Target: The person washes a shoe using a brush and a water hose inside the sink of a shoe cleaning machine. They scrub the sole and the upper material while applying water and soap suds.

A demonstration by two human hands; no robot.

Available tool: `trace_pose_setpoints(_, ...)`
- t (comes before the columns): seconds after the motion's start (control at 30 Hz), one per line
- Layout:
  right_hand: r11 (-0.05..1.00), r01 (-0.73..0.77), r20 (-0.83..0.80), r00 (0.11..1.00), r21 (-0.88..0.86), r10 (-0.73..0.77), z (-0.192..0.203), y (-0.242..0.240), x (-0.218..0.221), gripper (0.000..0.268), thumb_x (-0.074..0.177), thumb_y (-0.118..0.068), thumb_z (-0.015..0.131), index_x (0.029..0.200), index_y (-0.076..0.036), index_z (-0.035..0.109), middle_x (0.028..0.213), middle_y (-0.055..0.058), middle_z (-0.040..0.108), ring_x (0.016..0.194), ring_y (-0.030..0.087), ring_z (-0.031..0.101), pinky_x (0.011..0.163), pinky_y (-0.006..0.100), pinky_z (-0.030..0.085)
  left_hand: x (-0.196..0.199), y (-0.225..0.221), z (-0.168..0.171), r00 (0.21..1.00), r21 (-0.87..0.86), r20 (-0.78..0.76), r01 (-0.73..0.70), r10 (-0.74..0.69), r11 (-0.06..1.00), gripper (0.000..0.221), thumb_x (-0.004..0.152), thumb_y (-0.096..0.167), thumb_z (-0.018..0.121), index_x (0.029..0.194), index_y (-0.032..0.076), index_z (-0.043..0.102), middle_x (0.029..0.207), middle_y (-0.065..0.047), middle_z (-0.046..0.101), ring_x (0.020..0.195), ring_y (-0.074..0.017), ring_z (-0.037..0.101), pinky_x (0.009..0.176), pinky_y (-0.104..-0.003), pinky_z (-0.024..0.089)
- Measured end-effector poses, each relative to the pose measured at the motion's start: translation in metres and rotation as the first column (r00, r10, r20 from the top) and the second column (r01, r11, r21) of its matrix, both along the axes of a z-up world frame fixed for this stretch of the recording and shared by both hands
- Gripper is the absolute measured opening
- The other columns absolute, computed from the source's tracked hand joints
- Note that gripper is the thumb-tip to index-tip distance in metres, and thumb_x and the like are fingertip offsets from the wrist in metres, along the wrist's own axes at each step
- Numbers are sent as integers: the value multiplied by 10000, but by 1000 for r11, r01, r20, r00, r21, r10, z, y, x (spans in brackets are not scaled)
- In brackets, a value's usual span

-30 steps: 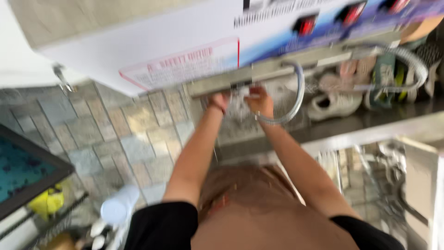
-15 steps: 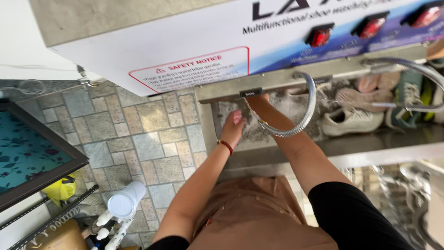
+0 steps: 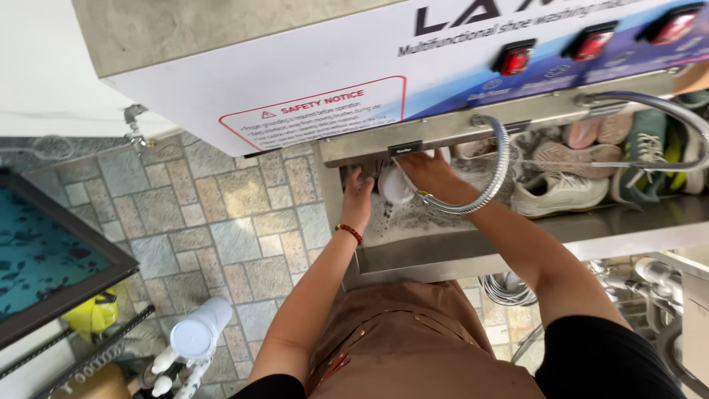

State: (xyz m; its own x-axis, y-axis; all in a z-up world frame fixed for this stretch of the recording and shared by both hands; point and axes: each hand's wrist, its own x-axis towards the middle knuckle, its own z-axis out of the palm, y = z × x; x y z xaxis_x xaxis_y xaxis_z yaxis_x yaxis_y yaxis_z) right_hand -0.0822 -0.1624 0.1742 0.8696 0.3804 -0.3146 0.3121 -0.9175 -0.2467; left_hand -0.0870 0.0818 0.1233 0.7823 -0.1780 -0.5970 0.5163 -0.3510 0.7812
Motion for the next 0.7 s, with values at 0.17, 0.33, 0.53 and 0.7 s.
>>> trace_pose_setpoints(0.17, 962, -182, 145, 977, 202, 154, 78, 3, -49, 665, 733, -92, 713, 1356, -270, 565, 1383, 18, 608, 1387, 270, 498, 1140, 731, 298, 34, -26, -2, 931, -230, -341, 54, -133, 972, 781, 934, 595, 548, 1557, 138, 433, 1590, -87, 431, 1440, -254, 377, 1135, -446, 302)
trace_pose_setpoints(0.33, 935, -201, 422, 904, 292, 62, 109, 4, -68, 724, 738, -69, 762, 1388, -318, 563, 1471, 95, 583, 1390, 331, 470, 1129, 576, 363, 29, -51, -7, 759, -539, -648, -396, -66, 743, 603, 935, 475, 639, 1391, 86, 581, 1364, -116, 632, 1224, -297, 595, 1072, -456, 460)
trace_pose_setpoints(0.53, 296, 839, -519, 522, 457, -677, 105, 25, -120, 1010, 793, -374, 867, 1564, 22, 349, 1533, 291, 446, 1429, 421, 462, 1152, 497, 397, 13, -48, -27, 772, -649, -615, -611, 159, 454, 439, 919, 276, 705, 1268, 24, 617, 1258, -111, 684, 1178, -293, 626, 1091, -454, 466)
trace_pose_setpoints(0.7, 467, 801, -230, 568, 375, -790, 111, 39, -103, 1231, 560, -424, 963, 1484, 88, 331, 1401, 336, 463, 1283, 485, 485, 1026, 519, 441, 22, -50, -6, 831, -748, -519, -555, 201, 364, 434, 862, 188, 686, 1286, 153, 603, 1255, -31, 657, 1207, -246, 601, 1101, -442, 460)
